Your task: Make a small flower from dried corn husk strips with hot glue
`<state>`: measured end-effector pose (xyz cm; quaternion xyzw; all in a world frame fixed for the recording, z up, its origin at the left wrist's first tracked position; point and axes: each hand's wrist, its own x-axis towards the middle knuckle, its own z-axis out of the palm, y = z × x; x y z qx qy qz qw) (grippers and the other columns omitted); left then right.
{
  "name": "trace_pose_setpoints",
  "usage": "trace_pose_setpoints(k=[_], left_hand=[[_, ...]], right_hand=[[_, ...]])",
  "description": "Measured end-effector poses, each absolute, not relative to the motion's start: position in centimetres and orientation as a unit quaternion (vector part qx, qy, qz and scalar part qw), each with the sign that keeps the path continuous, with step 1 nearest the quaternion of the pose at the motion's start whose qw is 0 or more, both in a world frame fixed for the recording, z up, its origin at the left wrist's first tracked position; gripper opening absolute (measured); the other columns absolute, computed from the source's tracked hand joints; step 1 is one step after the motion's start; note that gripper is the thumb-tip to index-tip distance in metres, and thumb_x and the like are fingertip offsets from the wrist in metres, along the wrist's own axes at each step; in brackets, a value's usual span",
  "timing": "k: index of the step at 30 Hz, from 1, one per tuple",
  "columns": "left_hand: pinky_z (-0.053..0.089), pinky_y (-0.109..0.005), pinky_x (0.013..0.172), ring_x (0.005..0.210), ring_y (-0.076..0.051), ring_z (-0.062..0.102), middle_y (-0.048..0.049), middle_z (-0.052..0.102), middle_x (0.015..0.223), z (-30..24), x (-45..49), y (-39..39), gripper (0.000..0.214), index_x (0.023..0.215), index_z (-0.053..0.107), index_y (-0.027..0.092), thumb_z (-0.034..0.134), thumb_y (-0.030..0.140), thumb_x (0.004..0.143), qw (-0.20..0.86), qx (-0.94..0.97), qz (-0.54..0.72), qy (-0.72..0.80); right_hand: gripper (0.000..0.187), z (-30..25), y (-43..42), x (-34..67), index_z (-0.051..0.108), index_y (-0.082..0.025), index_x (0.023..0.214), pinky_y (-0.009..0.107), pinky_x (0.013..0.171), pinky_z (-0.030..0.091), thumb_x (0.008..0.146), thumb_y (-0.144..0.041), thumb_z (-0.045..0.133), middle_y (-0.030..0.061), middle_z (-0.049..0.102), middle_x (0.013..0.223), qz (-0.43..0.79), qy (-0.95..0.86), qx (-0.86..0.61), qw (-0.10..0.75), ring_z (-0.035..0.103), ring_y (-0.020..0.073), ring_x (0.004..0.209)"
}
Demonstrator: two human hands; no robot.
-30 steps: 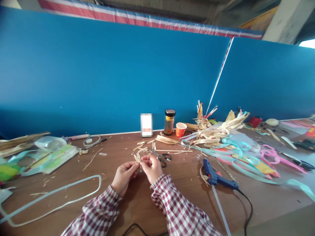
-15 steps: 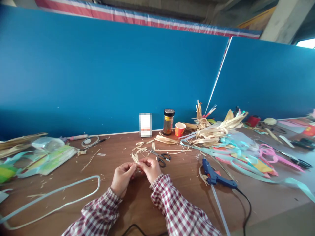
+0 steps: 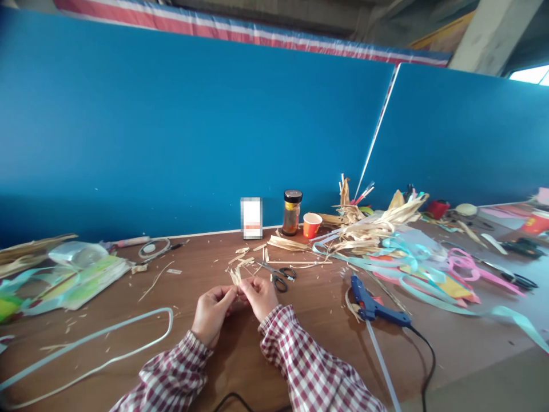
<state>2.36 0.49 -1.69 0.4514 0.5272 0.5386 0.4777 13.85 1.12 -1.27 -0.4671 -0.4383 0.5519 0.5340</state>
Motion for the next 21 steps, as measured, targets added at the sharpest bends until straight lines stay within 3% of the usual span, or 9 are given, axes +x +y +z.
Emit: trace_pose_setpoints(k=[7, 14, 21], left_hand=[[0.036, -0.02, 0.042, 0.044, -0.01, 0.048, -0.0012, 0.06, 0.052, -2.3, 2.2, 0.5, 0.03, 0.07, 0.068, 0.011, 0.065, 0.041, 0.065, 0.454, 0.499, 0.527, 0.517], [0.046, -0.025, 0.058, 0.062, -0.017, 0.059, -0.0048, 0.068, 0.067, -2.3, 2.2, 0.6, 0.021, 0.07, 0.069, 0.015, 0.063, 0.035, 0.069, 0.384, 0.56, 0.527, 0.512], [0.038, -0.02, 0.042, 0.045, -0.009, 0.047, -0.0022, 0.062, 0.062, -1.9, 2.1, 0.6, 0.035, 0.084, 0.068, 0.012, 0.063, 0.043, 0.069, 0.502, 0.476, 0.539, 0.481]], right_hand=[[0.028, -1.7, 1.3, 13.9, 0.06, -0.014, 0.065, 0.022, 0.045, 0.033, 0.065, -0.04, 0.07, -0.0028, 0.054, 0.051, 0.558, -0.436, -0.446, 0.548, 0.043, 0.0076, 0.045], [0.027, -2.1, 1.4, 13.9, 0.057, -0.015, 0.064, 0.023, 0.047, 0.033, 0.068, -0.04, 0.067, -0.0022, 0.055, 0.053, 0.526, -0.462, -0.456, 0.549, 0.044, 0.0092, 0.047], [0.023, -1.0, 1.0, 14.5, 0.055, -0.017, 0.073, 0.023, 0.052, 0.039, 0.074, -0.039, 0.062, -0.0004, 0.06, 0.062, 0.485, -0.492, -0.451, 0.565, 0.054, 0.0133, 0.057]])
